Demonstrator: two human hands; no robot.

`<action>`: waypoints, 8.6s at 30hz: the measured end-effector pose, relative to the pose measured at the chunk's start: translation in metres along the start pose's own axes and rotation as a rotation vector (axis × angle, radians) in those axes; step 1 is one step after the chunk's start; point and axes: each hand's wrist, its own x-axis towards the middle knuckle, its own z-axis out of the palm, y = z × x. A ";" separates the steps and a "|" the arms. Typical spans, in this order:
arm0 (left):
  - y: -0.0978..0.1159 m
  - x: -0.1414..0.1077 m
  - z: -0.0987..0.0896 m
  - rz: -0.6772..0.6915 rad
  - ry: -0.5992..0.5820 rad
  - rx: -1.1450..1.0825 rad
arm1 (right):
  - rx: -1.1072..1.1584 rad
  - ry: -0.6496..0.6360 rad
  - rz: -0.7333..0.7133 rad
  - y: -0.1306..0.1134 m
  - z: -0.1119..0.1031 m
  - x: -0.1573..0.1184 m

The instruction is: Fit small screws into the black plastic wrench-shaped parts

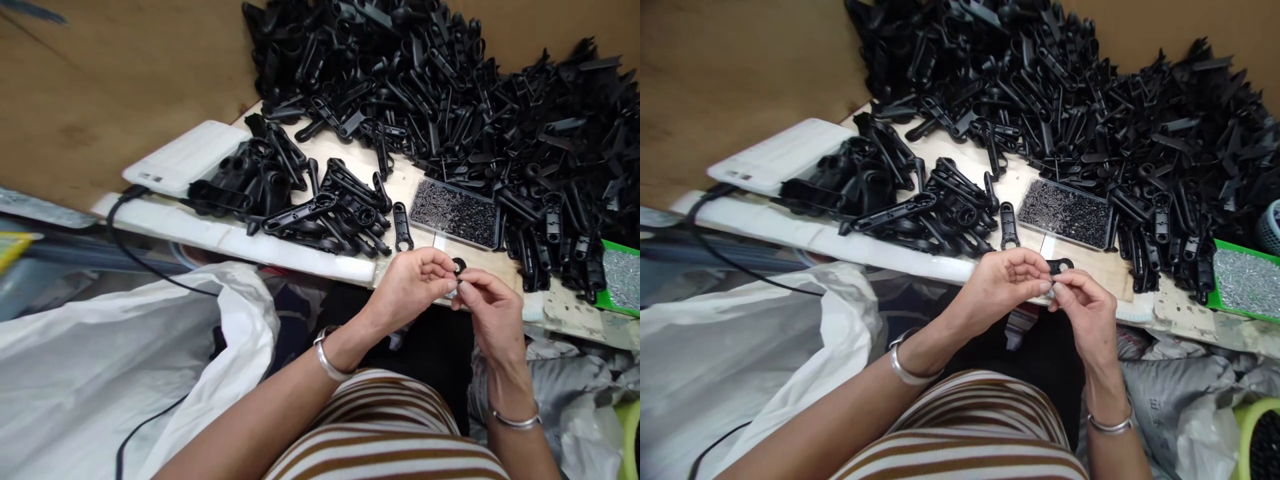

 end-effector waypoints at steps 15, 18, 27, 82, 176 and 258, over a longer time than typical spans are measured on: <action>-0.006 -0.003 0.001 0.178 0.009 0.202 | -0.671 0.060 -0.490 -0.010 0.004 -0.013; -0.010 -0.004 -0.002 0.244 0.013 0.340 | -0.693 0.040 -0.477 -0.007 0.004 -0.014; -0.015 -0.019 -0.012 0.397 -0.019 0.723 | -0.687 -0.030 -0.328 -0.002 -0.001 -0.012; -0.016 0.003 -0.023 0.988 0.029 1.336 | -0.854 0.112 -0.253 0.002 -0.044 0.024; -0.022 -0.003 -0.020 0.847 -0.084 1.662 | -1.031 -0.154 -0.604 -0.010 -0.036 0.018; -0.040 -0.002 -0.028 0.982 -0.026 1.330 | -1.208 -0.210 -0.605 -0.008 -0.032 0.007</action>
